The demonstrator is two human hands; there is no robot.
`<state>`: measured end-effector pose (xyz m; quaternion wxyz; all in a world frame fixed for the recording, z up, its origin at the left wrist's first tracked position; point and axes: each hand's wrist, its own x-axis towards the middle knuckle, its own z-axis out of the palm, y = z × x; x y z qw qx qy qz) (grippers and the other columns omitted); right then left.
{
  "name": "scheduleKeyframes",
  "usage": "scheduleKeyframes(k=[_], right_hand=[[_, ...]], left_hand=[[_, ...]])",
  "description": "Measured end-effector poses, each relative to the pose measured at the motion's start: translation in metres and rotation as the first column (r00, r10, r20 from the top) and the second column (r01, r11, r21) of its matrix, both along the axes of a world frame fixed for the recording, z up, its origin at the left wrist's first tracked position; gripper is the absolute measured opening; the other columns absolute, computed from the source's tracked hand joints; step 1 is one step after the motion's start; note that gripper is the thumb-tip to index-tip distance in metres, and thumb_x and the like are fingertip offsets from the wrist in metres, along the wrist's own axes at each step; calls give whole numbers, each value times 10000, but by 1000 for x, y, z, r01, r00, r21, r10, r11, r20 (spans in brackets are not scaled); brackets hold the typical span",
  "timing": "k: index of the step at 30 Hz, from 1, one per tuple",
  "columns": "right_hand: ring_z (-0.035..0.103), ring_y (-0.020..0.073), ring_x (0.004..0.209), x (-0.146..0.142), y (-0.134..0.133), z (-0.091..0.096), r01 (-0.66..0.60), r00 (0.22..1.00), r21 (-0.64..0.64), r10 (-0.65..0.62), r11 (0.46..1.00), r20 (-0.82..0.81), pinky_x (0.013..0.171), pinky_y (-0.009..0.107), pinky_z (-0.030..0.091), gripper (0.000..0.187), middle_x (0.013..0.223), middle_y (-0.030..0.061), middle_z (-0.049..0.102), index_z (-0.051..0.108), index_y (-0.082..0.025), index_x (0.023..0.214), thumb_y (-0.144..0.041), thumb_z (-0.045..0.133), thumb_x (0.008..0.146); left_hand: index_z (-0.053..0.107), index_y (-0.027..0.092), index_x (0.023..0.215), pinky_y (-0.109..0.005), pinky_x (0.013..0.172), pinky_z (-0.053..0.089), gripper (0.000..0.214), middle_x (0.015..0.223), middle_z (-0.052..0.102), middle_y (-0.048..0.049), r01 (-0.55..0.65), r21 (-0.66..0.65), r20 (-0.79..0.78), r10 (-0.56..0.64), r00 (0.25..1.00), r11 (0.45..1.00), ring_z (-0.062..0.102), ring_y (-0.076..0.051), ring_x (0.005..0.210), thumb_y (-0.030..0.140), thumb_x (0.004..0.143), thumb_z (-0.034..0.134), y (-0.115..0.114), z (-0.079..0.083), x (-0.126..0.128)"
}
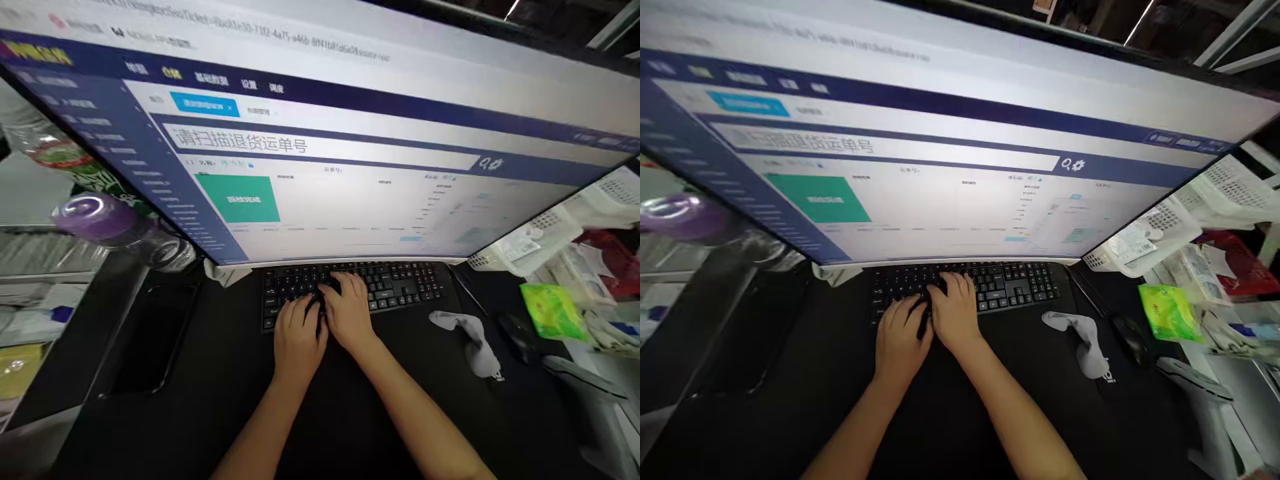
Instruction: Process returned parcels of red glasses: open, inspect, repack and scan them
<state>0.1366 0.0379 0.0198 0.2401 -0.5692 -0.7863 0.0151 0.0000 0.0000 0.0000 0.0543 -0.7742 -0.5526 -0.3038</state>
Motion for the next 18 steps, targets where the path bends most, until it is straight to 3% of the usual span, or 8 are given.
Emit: scheduleKeyframes(k=[4,10,18], right_hand=[[471,291,1281,5,-8,1,-12,998,13,13,1000,-60,1159,534,352,331,1374,141,555,677,-180,1208,-134,515,924],[516,269,1240,20,-20,-5,31,987,16,-28,999,-157,1136,535,391,304,1290,145,594,645,-160,1206,-155,501,938],[541,255,1238,22,-25,-12,-4,976,69,19,998,-217,1160,521,375,215,1196,98,656,666,-186,1088,-158,521,932]], left_hand=[[651,108,1139,-496,1048,481,276,1201,660,-153,4,-4,10,-4,1000,1000,591,-299,1134,169,873,614,2,0,-1],[655,100,1114,-481,1024,503,258,1181,662,-151,-6,12,43,5,999,1000,589,-306,1129,163,865,630,4,3,-1],[684,124,1106,-497,969,517,267,1120,648,-144,-132,17,20,132,991,991,581,-321,1082,212,856,656,4,3,-1]])
